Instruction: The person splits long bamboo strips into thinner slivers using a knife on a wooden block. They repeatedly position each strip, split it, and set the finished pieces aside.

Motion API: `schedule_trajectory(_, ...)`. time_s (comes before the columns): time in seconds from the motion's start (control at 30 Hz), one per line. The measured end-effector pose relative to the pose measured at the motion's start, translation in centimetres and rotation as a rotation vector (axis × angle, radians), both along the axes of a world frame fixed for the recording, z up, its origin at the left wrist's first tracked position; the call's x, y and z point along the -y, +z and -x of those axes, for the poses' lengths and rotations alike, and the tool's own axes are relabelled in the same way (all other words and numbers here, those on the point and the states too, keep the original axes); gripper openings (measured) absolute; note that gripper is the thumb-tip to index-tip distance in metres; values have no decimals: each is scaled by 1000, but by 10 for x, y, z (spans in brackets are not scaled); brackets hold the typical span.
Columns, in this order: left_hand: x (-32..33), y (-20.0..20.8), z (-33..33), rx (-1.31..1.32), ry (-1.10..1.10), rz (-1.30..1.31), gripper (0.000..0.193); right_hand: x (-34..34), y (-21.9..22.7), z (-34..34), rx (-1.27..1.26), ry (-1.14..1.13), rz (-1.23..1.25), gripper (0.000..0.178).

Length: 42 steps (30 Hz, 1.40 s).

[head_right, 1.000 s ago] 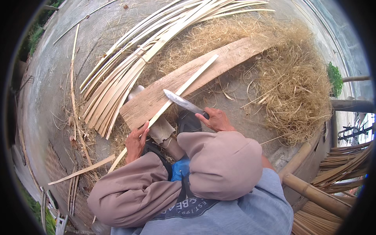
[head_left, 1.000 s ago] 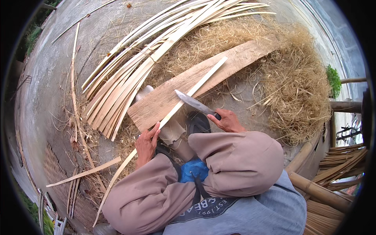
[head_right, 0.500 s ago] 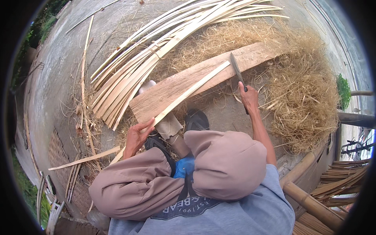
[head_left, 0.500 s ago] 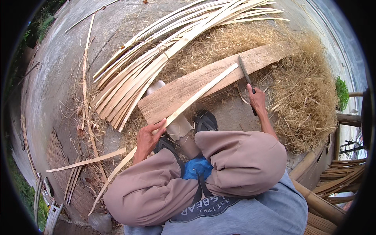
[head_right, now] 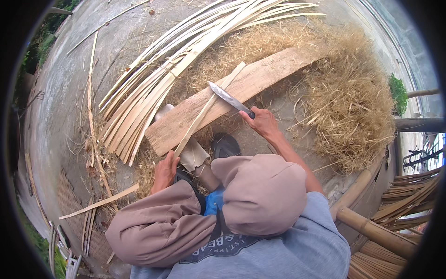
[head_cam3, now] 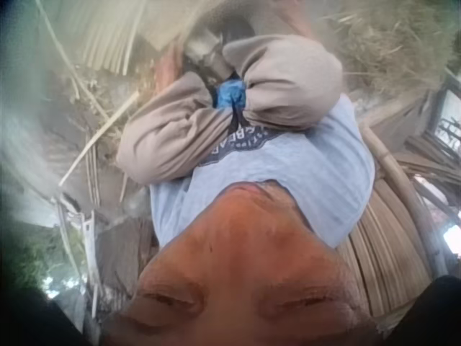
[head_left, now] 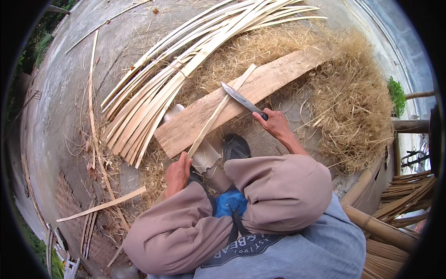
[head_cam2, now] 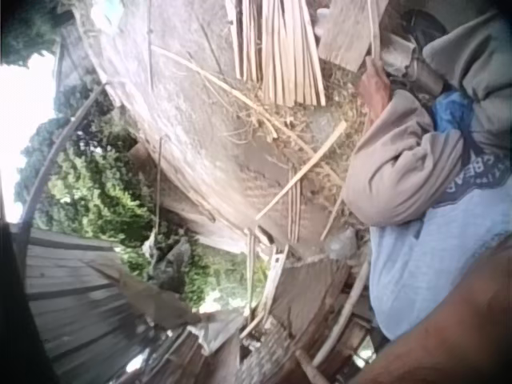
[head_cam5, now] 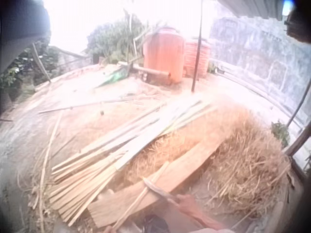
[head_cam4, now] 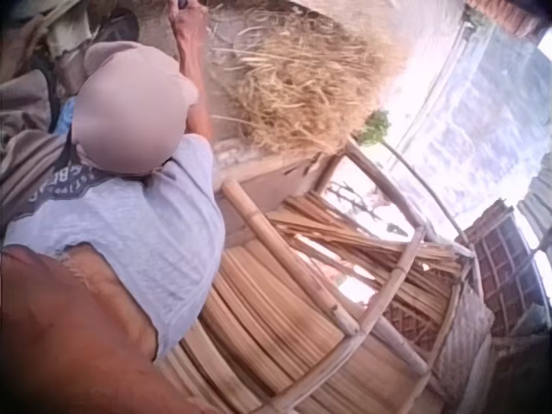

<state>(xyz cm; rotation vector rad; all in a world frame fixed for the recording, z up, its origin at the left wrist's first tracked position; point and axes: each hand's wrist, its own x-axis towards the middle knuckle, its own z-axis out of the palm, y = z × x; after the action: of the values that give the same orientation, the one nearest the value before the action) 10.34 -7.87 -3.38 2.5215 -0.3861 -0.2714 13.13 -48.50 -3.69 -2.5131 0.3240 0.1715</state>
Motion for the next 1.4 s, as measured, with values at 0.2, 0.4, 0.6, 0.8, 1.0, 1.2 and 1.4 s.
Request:
schedule_trajectory(0.2,-13,-2,1,3,-36,12,16,18,-7,1,157,154,73,65)
schedule_trajectory(0.4,-11,-10,4,58,12,-8,17,39,6,-27,68,-46,45,70)
schedule_trajectory(0.6,1,-2,-4,-122,-6,-38,20,61,-5,-31,107,37,131,73)
schedule_trajectory(0.8,-24,31,-13,-310,-86,-113,27,104,-4,-68,67,-446,-51,72)
schedule_trajectory(1.0,-39,150,-96,-532,-358,-396,41,101,-27,-38,139,-375,-7,74)
schedule_trajectory(1.2,-53,188,-92,-528,-294,-606,40,93,-49,-24,82,-421,-88,73)
schedule_trajectory(1.4,-118,97,-40,-477,-128,-580,29,84,-54,-4,95,-402,-180,68)
